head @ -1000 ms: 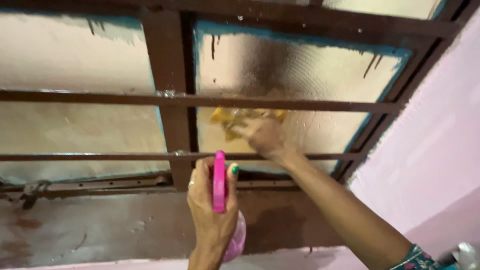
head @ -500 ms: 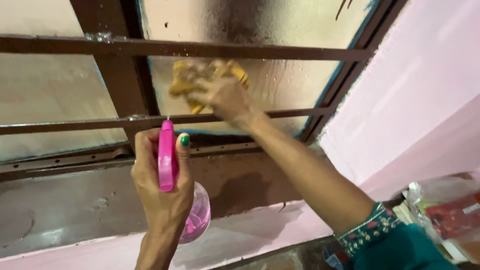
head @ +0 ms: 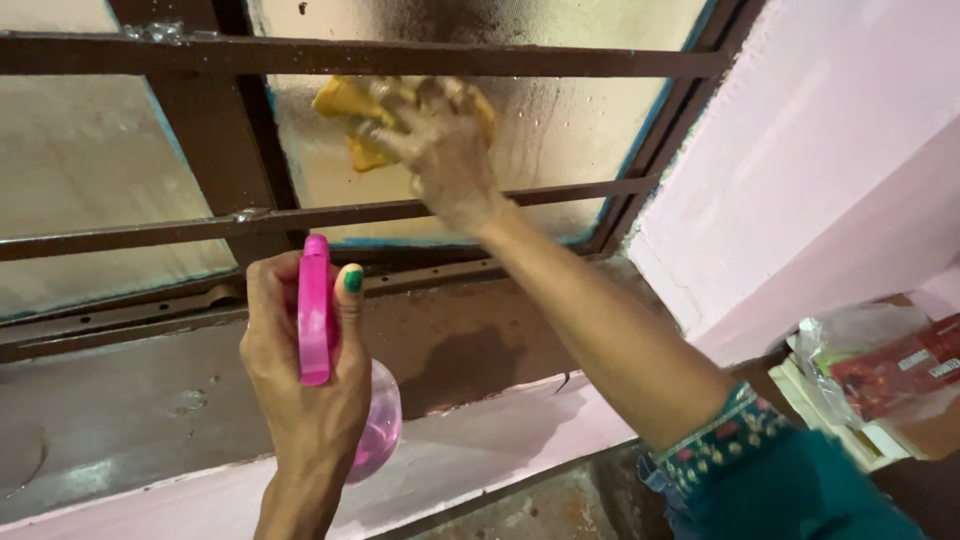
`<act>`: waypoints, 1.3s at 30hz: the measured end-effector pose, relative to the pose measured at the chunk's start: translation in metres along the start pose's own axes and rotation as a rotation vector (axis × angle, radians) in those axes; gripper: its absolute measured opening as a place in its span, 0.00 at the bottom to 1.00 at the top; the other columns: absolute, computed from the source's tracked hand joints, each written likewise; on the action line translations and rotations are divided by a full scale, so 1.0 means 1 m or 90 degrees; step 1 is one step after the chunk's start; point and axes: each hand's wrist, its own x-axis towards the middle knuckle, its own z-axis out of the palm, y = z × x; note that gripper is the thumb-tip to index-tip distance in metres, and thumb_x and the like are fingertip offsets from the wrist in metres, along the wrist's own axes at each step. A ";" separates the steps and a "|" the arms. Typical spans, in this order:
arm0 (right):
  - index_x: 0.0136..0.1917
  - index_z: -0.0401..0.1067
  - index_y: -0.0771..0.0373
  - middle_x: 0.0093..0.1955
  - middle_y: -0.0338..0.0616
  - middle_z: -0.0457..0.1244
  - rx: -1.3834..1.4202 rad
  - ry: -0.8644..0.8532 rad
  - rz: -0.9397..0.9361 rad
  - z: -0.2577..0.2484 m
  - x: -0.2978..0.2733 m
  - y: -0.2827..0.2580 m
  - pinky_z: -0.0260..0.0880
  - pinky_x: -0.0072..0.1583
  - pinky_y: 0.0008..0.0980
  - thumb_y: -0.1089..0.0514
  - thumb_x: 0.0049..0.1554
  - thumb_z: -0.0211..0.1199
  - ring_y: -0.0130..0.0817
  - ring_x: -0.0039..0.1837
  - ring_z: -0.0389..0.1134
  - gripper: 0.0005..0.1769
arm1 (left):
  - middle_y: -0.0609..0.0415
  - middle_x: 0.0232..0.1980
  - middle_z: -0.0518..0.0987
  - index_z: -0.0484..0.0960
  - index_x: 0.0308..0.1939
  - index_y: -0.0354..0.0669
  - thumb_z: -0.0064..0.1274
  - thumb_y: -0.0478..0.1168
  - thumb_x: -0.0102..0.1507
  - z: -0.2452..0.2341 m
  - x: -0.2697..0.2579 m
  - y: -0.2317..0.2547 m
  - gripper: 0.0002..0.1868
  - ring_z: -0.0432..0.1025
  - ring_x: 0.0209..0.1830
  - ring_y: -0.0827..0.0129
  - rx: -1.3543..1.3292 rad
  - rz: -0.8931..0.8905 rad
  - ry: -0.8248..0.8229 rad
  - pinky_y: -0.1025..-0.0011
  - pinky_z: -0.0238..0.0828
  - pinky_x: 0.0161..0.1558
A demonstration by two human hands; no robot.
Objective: The person cleans the window by holding a spray bottle and wiping the window glass panes with a cloth.
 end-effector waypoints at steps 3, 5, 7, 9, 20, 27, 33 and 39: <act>0.53 0.78 0.31 0.72 0.21 0.64 -0.006 -0.024 -0.178 -0.003 -0.004 0.002 0.57 0.72 0.47 0.67 0.50 0.65 0.32 0.75 0.57 0.28 | 0.57 0.31 0.74 0.73 0.48 0.36 0.57 0.42 0.71 0.002 -0.002 0.001 0.13 0.64 0.26 0.77 0.036 0.013 0.001 0.74 0.62 0.30; 0.52 0.79 0.34 0.72 0.23 0.63 0.025 -0.052 -0.197 -0.011 -0.007 0.021 0.57 0.73 0.48 0.62 0.54 0.67 0.32 0.76 0.57 0.20 | 0.57 0.30 0.73 0.73 0.47 0.36 0.57 0.42 0.71 0.003 -0.005 0.004 0.13 0.63 0.26 0.77 0.034 0.009 -0.006 0.73 0.61 0.30; 0.51 0.79 0.38 0.72 0.25 0.62 0.055 -0.081 -0.218 -0.023 -0.022 0.041 0.57 0.73 0.48 0.58 0.59 0.69 0.33 0.77 0.57 0.12 | 0.57 0.29 0.72 0.73 0.47 0.36 0.57 0.42 0.70 0.007 -0.010 0.006 0.13 0.62 0.25 0.76 0.030 0.003 -0.013 0.73 0.61 0.29; 0.57 0.80 0.35 0.76 0.18 0.60 -0.006 0.070 -0.038 -0.028 -0.039 0.053 0.56 0.74 0.43 0.63 0.64 0.68 0.27 0.76 0.56 0.17 | 0.58 0.29 0.73 0.74 0.46 0.37 0.57 0.43 0.69 0.011 -0.015 0.007 0.13 0.63 0.25 0.77 -0.001 -0.030 -0.020 0.74 0.61 0.27; 0.63 0.79 0.33 0.80 0.26 0.56 -0.108 0.054 -0.047 -0.030 -0.085 0.103 0.57 0.75 0.44 0.65 0.62 0.67 0.33 0.79 0.56 0.24 | 0.55 0.34 0.77 0.73 0.46 0.35 0.56 0.41 0.68 0.058 -0.031 0.017 0.12 0.68 0.31 0.75 -0.056 0.001 -0.019 0.74 0.67 0.37; 0.60 0.77 0.34 0.79 0.29 0.58 -0.009 0.048 -0.218 -0.034 -0.091 0.128 0.55 0.76 0.52 0.53 0.62 0.71 0.36 0.80 0.53 0.15 | 0.55 0.32 0.77 0.73 0.46 0.36 0.57 0.41 0.68 0.088 -0.040 0.021 0.13 0.68 0.29 0.75 -0.015 -0.039 0.002 0.74 0.68 0.34; 0.59 0.80 0.35 0.77 0.36 0.63 -0.030 0.076 -0.014 -0.040 -0.109 0.118 0.56 0.72 0.50 0.67 0.62 0.62 0.35 0.77 0.61 0.23 | 0.53 0.36 0.76 0.74 0.48 0.34 0.57 0.41 0.69 0.115 -0.053 0.025 0.13 0.67 0.30 0.72 -0.020 0.039 -0.009 0.72 0.67 0.35; 0.60 0.80 0.39 0.77 0.35 0.64 -0.070 0.059 -0.125 -0.068 -0.116 0.176 0.55 0.72 0.45 0.62 0.69 0.61 0.33 0.76 0.61 0.16 | 0.54 0.29 0.74 0.74 0.43 0.37 0.57 0.42 0.67 0.132 -0.061 0.032 0.12 0.65 0.24 0.72 -0.016 -0.039 -0.009 0.69 0.64 0.29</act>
